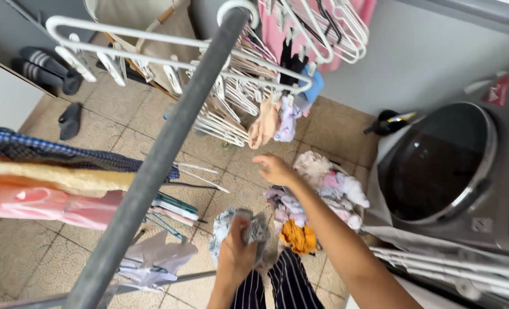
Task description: Hanging various pieces of laundry on a drying rack.
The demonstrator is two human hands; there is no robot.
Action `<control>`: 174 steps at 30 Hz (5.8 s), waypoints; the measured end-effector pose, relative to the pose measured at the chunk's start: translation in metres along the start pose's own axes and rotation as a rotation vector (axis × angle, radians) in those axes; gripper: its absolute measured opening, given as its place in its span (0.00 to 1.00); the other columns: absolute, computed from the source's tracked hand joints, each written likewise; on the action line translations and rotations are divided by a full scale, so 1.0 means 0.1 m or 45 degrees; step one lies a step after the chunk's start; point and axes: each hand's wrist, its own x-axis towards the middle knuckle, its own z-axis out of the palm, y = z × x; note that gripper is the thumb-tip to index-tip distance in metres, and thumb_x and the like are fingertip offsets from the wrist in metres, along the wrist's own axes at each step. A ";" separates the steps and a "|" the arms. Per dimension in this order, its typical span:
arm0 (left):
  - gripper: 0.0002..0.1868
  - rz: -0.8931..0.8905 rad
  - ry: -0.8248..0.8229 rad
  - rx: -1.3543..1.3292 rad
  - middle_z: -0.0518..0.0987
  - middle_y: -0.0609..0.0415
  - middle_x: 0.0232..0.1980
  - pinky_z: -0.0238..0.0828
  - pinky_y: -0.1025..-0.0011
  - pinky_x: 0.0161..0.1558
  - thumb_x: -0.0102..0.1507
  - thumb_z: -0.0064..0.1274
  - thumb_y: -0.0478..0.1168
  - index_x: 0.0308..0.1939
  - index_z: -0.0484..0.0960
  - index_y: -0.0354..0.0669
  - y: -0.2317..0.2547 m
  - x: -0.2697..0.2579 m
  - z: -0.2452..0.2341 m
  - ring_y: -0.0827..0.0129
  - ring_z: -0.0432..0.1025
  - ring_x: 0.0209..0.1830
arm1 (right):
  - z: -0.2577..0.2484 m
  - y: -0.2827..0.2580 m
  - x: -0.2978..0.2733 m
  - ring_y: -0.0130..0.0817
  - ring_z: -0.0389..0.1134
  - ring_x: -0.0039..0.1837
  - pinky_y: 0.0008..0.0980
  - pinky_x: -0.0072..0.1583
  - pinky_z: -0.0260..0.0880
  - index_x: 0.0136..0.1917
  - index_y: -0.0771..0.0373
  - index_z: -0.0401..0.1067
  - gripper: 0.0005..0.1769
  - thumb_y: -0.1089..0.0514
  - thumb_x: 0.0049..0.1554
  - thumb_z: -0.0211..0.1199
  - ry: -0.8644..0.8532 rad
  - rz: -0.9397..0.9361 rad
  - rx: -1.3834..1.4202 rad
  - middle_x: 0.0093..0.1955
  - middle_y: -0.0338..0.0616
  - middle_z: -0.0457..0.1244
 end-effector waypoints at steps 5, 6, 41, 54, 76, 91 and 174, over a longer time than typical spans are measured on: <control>0.27 -0.140 0.270 -0.078 0.84 0.43 0.37 0.76 0.66 0.36 0.49 0.56 0.27 0.52 0.71 0.44 -0.05 -0.01 -0.21 0.57 0.80 0.34 | 0.81 0.51 1.02 0.57 0.63 0.68 0.51 0.66 0.66 0.70 0.58 0.67 0.33 0.69 0.51 0.63 0.321 -0.201 -0.357 0.68 0.55 0.61; 0.27 -0.220 0.323 -0.134 0.84 0.45 0.34 0.76 0.69 0.33 0.49 0.57 0.27 0.52 0.71 0.45 -0.11 0.02 -0.27 0.64 0.80 0.30 | 1.00 0.66 1.21 0.59 0.62 0.69 0.52 0.66 0.65 0.68 0.59 0.65 0.35 0.71 0.47 0.62 0.484 -0.326 -0.462 0.69 0.54 0.60; 0.23 0.127 -0.092 -0.342 0.80 0.47 0.41 0.74 0.75 0.43 0.57 0.61 0.28 0.51 0.67 0.34 1.21 0.37 -0.41 0.72 0.75 0.40 | -0.25 0.26 -2.97 0.41 0.69 0.57 0.37 0.57 0.69 0.60 0.64 0.70 0.15 0.60 0.60 0.59 0.606 0.473 0.132 0.53 0.50 0.69; 0.21 0.537 -0.253 -0.126 0.80 0.47 0.37 0.65 0.72 0.25 0.59 0.63 0.35 0.49 0.69 0.33 2.68 0.64 -0.08 0.72 0.69 0.24 | -1.36 -1.57 -3.69 0.24 0.56 0.35 0.34 0.46 0.62 0.60 0.62 0.70 0.11 0.57 0.75 0.48 1.674 0.026 0.755 0.33 0.36 0.56; 0.08 0.512 -0.256 -0.092 0.80 0.53 0.29 0.62 0.75 0.22 0.60 0.62 0.32 0.43 0.85 0.35 3.03 1.45 -0.24 0.75 0.71 0.22 | -2.74 -1.90 -3.42 0.44 0.74 0.56 0.40 0.58 0.77 0.63 0.62 0.72 0.20 0.74 0.60 0.54 1.109 0.194 -0.752 0.60 0.54 0.69; 0.23 1.549 0.078 0.403 0.85 0.58 0.44 0.52 0.53 0.57 0.57 0.61 0.54 0.53 0.82 0.51 3.16 1.11 0.18 0.68 0.74 0.44 | -2.92 -2.15 -3.42 0.31 0.74 0.46 0.27 0.49 0.72 0.58 0.65 0.74 0.10 0.66 0.63 0.62 0.965 0.194 -0.312 0.50 0.44 0.73; 0.16 1.519 -0.542 -0.296 0.75 0.46 0.57 0.71 0.57 0.59 0.66 0.53 0.26 0.57 0.73 0.38 3.47 0.81 0.76 0.51 0.71 0.57 | -3.19 -2.83 -3.05 0.26 0.72 0.54 0.26 0.57 0.76 0.57 0.70 0.75 0.14 0.69 0.57 0.67 0.786 0.056 0.525 0.51 0.41 0.70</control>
